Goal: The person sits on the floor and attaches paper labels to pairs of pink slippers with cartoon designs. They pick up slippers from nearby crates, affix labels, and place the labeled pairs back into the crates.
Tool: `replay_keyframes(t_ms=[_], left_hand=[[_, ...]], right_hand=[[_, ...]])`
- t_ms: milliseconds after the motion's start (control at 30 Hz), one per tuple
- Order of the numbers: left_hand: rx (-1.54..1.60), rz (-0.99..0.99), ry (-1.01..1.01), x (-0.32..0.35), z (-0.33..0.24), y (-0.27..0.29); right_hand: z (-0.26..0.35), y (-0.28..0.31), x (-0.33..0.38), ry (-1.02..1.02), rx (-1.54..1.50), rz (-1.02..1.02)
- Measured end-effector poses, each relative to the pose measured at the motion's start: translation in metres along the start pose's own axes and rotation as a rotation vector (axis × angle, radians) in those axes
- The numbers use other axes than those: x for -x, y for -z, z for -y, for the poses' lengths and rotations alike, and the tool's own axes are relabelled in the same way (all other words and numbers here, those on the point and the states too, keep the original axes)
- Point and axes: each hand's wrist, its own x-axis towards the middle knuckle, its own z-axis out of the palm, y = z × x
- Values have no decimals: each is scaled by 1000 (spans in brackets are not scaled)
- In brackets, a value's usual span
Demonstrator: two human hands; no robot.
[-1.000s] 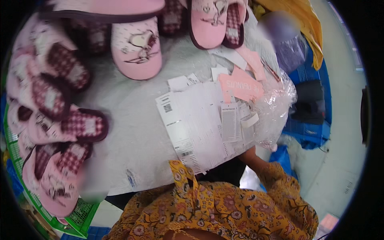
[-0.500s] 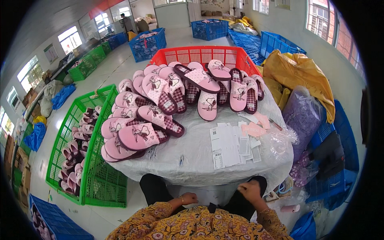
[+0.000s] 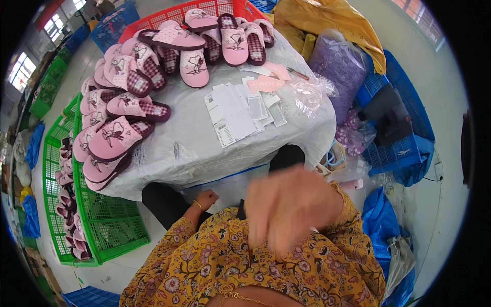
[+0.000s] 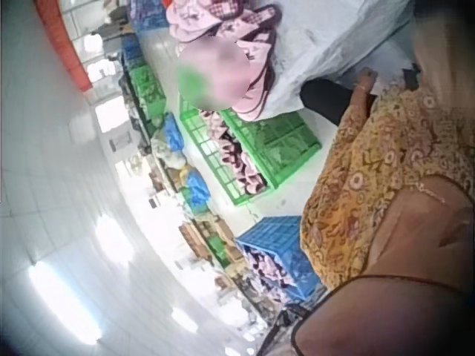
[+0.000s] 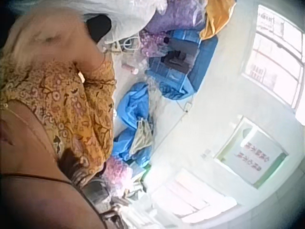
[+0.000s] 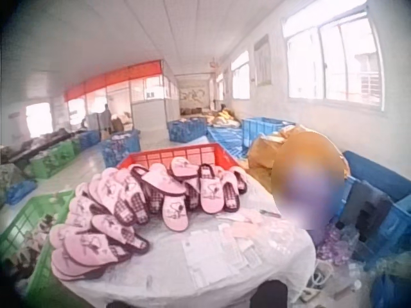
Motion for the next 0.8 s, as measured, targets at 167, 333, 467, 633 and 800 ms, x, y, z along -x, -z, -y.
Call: replay_keyframes(t_ms=[167, 333, 467, 633, 800], left_hand=[[11, 40, 34, 16, -15, 15], [62, -3, 63, 13, -17, 18], [71, 3, 75, 11, -17, 18], [65, 18, 74, 7, -13, 18], [20, 25, 49, 21, -28, 24]], right_hand=[[-79, 133, 41, -447, 683, -962], [-148, 252, 57, -714, 1667, -493], [-157, 286, 49, -1241, 1658, -140], [-159, 304, 60, -1166, 1542, -253], [-157, 315, 63, -1126, 1478, -323]])
